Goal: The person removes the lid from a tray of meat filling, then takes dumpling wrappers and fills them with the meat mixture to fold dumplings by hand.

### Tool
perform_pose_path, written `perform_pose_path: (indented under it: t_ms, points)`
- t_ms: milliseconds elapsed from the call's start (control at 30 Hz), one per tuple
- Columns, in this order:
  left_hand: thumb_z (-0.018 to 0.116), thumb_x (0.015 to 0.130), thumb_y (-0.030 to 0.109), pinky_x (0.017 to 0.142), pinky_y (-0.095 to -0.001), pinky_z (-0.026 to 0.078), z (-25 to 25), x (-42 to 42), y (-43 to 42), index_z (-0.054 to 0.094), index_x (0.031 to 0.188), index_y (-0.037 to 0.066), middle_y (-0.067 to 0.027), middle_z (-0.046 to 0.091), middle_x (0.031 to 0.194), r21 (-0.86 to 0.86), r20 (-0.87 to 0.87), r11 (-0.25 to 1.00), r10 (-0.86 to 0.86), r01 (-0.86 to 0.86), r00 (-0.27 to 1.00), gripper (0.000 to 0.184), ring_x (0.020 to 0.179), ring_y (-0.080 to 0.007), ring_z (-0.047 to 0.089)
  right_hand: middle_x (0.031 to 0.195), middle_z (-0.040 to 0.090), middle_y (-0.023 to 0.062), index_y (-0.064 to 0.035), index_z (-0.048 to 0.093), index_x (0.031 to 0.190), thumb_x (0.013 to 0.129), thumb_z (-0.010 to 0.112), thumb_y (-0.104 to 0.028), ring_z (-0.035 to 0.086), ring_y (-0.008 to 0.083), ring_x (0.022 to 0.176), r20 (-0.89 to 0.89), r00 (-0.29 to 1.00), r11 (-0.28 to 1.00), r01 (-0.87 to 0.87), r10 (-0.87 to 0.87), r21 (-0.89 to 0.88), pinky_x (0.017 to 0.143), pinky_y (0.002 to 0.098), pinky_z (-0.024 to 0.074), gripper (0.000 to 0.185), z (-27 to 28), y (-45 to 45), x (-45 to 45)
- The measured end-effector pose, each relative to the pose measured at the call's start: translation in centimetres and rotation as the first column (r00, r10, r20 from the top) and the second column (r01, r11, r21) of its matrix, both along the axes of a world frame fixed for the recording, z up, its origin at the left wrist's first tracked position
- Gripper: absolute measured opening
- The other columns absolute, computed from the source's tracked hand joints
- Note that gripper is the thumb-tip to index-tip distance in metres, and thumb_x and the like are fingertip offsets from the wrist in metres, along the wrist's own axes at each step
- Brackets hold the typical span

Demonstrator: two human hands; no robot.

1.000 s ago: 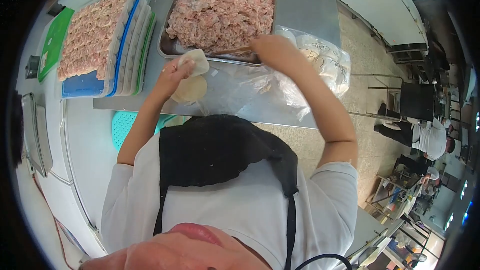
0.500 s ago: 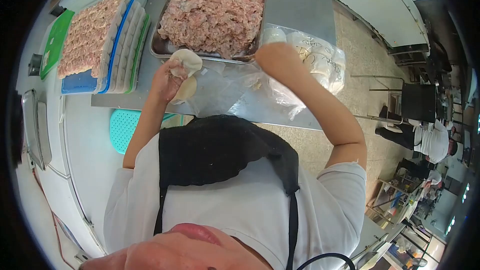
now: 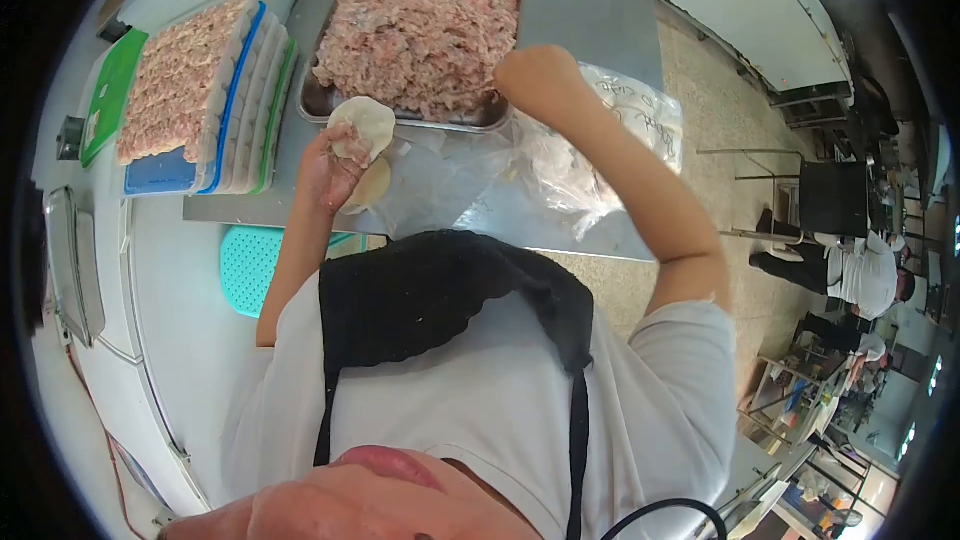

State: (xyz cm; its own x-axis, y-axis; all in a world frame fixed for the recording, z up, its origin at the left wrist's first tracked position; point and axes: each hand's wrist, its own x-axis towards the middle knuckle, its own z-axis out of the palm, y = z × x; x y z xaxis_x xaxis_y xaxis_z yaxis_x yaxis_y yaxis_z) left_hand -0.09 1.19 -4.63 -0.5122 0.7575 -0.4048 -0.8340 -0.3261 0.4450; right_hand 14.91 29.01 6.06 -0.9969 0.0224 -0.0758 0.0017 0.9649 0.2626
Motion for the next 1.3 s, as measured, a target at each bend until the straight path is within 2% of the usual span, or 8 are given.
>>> perform_pose_path:
  t_ms: [133,300,567,667,867,1100,1233,1300]
  points:
    - [0.059,0.088,0.009,0.060,-0.0294,0.051,-0.3,-1.0,-1.1,0.056,0.099,0.001,-0.0060,0.059,0.088,0.099,0.091,0.995,0.009,-0.018,0.996,0.014,0.073,-0.0180,0.060,0.074,0.069,0.0142,-0.0063,0.070,0.072,0.079,0.061,-0.017,0.069,0.0324,0.071,-0.124,0.988,0.971,0.065,-0.096,-0.230,0.059,0.0419,0.0542,0.016,-6.9,-2.7,1.8]
    - [0.059,0.089,0.013,0.058,-0.0274,0.047,2.0,-2.1,-0.8,0.056,0.098,0.004,-0.0032,0.056,0.084,-0.088,-0.129,0.996,-0.004,-0.007,0.992,0.013,0.062,-0.0147,0.054,0.076,0.068,0.0144,-0.0062,0.071,0.078,0.085,0.058,-0.024,0.068,0.0320,0.073,-0.014,0.986,0.969,0.160,-0.165,-0.188,0.062,0.0430,0.0535,0.023,-1.0,-1.9,1.7]
    - [0.054,0.097,0.031,0.068,-0.0334,0.050,1.2,-5.4,1.3,0.058,0.101,0.005,-0.0023,0.059,0.082,0.308,-0.039,0.951,-0.033,0.043,0.999,0.026,0.073,-0.0172,0.056,0.074,0.068,0.0147,-0.0064,0.070,0.072,0.082,0.058,-0.020,0.069,0.0316,0.072,-0.055,0.994,0.983,0.087,-0.097,-0.164,0.061,0.0435,0.0539,0.020,-2.4,-2.8,1.8]
    - [0.053,0.098,0.033,0.068,-0.0321,0.048,2.2,-5.5,1.7,0.058,0.099,0.005,-0.0011,0.057,0.079,0.241,0.014,0.971,-0.008,0.005,1.000,0.028,0.070,-0.0165,0.053,0.074,0.068,0.0158,-0.0062,0.071,0.073,0.082,0.058,-0.019,0.069,0.0331,0.071,-0.036,0.990,0.985,0.130,-0.135,-0.116,0.062,0.0444,0.0545,0.020,-2.7,-1.8,0.2]
    - [0.056,0.096,0.035,0.058,-0.0273,0.043,1.9,-5.3,1.7,0.057,0.099,0.006,-0.0003,0.057,0.076,0.256,0.056,0.965,0.037,-0.050,0.998,0.028,0.064,-0.0126,0.051,0.086,0.069,0.0141,-0.0051,0.070,0.085,0.093,0.052,-0.034,0.066,0.0352,0.083,0.016,0.972,0.760,0.192,-0.233,-0.621,0.071,0.0471,0.0526,0.035,-6.5,-3.6,-0.1]
    - [0.053,0.098,0.033,0.070,-0.0297,0.048,1.8,-5.3,1.7,0.060,0.106,0.005,-0.0020,0.061,0.086,0.092,-0.032,0.989,0.122,-0.118,0.992,0.030,0.077,-0.0147,0.058,0.080,0.070,0.0108,-0.0095,0.073,0.081,0.085,0.058,-0.022,0.070,0.0301,0.079,0.105,0.914,0.898,0.405,-0.392,-0.172,0.066,0.0454,0.0546,0.020,-4.4,-0.8,1.8]
    - [0.049,0.099,0.033,0.083,-0.0363,0.049,2.1,-4.6,1.9,0.059,0.110,0.003,-0.0056,0.064,0.093,0.049,-0.128,0.999,0.001,0.005,0.992,0.034,0.088,-0.0199,0.061,0.066,0.067,0.0144,-0.0065,0.071,0.067,0.073,0.060,-0.016,0.069,0.0299,0.065,-0.164,0.978,0.974,0.093,-0.128,-0.204,0.055,0.0421,0.0528,0.015,-5.3,-3.9,2.6]
    - [0.047,0.100,0.034,0.092,-0.0405,0.047,-0.3,-6.4,1.7,0.058,0.114,0.000,-0.0089,0.065,0.100,0.310,-0.170,0.934,-0.130,0.178,0.977,0.038,0.098,-0.0254,0.061,0.066,0.067,0.0144,-0.0073,0.070,0.065,0.071,0.061,-0.016,0.068,0.0304,0.062,-0.244,0.967,0.968,0.011,-0.075,-0.252,0.052,0.0428,0.0510,0.014,-6.2,-5.0,2.2]
